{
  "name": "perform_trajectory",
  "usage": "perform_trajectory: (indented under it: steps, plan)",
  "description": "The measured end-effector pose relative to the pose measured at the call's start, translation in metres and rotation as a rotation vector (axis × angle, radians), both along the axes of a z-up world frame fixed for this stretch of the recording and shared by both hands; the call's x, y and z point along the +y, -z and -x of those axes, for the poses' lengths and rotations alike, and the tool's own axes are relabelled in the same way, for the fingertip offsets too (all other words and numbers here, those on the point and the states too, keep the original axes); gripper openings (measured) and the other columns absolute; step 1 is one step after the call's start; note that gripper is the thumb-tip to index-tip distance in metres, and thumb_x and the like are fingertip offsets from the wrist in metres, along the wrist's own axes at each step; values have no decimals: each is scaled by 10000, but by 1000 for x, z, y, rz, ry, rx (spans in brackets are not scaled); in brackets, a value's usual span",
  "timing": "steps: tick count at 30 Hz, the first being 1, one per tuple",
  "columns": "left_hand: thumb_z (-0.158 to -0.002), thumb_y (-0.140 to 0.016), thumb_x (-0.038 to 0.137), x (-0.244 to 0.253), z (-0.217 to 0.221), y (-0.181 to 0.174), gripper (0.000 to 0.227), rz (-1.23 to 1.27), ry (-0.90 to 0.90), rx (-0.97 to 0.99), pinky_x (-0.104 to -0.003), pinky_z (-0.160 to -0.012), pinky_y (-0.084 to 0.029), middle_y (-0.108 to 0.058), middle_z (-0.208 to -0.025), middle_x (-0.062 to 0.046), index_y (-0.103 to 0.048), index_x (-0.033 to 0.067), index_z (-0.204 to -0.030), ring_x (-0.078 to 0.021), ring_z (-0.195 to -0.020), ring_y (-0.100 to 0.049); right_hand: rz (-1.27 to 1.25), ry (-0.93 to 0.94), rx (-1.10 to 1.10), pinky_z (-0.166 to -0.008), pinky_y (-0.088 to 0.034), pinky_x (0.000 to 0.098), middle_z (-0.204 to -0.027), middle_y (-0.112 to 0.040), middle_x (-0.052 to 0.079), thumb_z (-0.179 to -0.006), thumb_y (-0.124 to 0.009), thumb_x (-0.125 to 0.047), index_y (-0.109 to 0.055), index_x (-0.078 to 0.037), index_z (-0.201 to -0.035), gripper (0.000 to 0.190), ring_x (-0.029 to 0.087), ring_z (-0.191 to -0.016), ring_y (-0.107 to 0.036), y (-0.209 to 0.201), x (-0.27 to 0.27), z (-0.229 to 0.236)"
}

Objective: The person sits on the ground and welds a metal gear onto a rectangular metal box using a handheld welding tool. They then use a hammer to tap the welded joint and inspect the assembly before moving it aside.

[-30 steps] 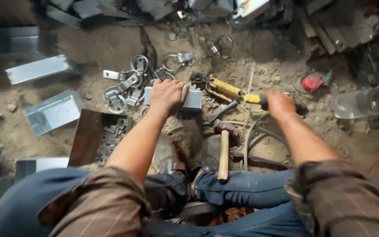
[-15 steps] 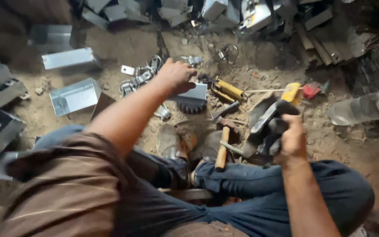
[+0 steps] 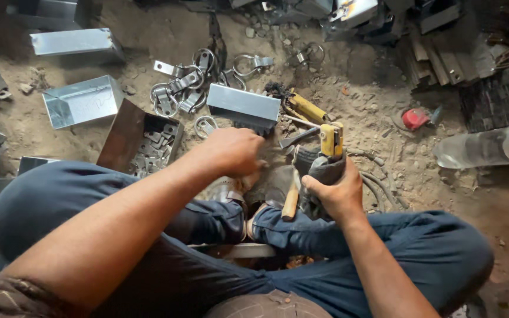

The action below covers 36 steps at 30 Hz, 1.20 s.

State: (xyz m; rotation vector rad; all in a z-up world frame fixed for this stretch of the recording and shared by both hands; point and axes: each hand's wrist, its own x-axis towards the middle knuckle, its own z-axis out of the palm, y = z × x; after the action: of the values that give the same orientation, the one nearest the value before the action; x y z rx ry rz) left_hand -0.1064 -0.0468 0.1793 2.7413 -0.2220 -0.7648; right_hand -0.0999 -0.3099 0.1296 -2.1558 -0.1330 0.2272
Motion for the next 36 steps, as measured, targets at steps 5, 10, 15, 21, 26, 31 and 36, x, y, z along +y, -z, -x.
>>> perform_trajectory:
  steps: [5, 10, 15, 21, 26, 31, 36]
  plan:
    - [-854, -704, 492, 41, -22, 40, 563, -131, -76, -53, -476, -901, -561, -715, -1171, -146, -641, 165, -1308, -345, -1097, -682, 42, -27, -77, -800, -586, 341, -930, -762, 84, -624, -905, -269, -673, -52, -1067, 546, 191, -830, -744, 8, 8, -4]
    - [-889, -653, 387, 48, -29, 69, 653, -126, -155, -14, -467, -863, -578, -721, -1179, -127, -487, 253, -1506, -325, -1066, -706, 139, -51, -122, -776, -588, 350, -897, -762, 93, -629, -900, -308, -671, -66, -1011, 506, 202, -808, -756, 10, 15, -4]
    - [-889, -637, 318, 47, -23, 81, 784, -157, -153, 37, -454, -849, -570, -722, -1177, -118, -322, 265, -1605, -313, -1053, -707, 141, -56, -119, -770, -589, 350, -884, -762, 93, -630, -886, -299, -661, -69, -996, 487, 201, -796, -756, 9, 20, -4]
    - [-891, -606, 279, 45, -25, 75, 769, -169, -162, 81, -440, -864, -568, -724, -1191, -116, -324, 292, -1606, -303, -1061, -712, 121, -76, -108, -780, -599, 336, -891, -769, 78, -647, -874, -295, -676, -72, -1028, 483, 190, -809, -763, 5, 20, -4]
    - [-870, -566, 197, 44, -27, 70, 789, -175, -156, 79, -434, -866, -566, -724, -1190, -110, -314, 308, -1610, -296, -1054, -716, 113, -95, -128, -784, -595, 336, -912, -769, 79, -648, -877, -288, -680, -65, -1060, 508, 197, -822, -764, 4, 22, -4]
    - [-874, -579, 201, 47, -26, 71, 803, -178, -175, 91, -435, -858, -572, -723, -1189, -115, -297, 329, -1615, -296, -1059, -712, 88, -94, -122, -790, -597, 336, -917, -777, 79, -658, -869, -300, -689, -71, -1059, 496, 192, -824, -769, 5, 22, -4]
    - [-867, -606, 219, 45, -27, 72, 814, -190, -152, 83, -432, -854, -575, -716, -1208, -100, -299, 332, -1613, -285, -1064, -713, 149, -81, -147, -772, -592, 344, -897, -766, 94, -650, -879, -328, -669, -59, -1026, 508, 204, -814, -767, 6, 19, -5]
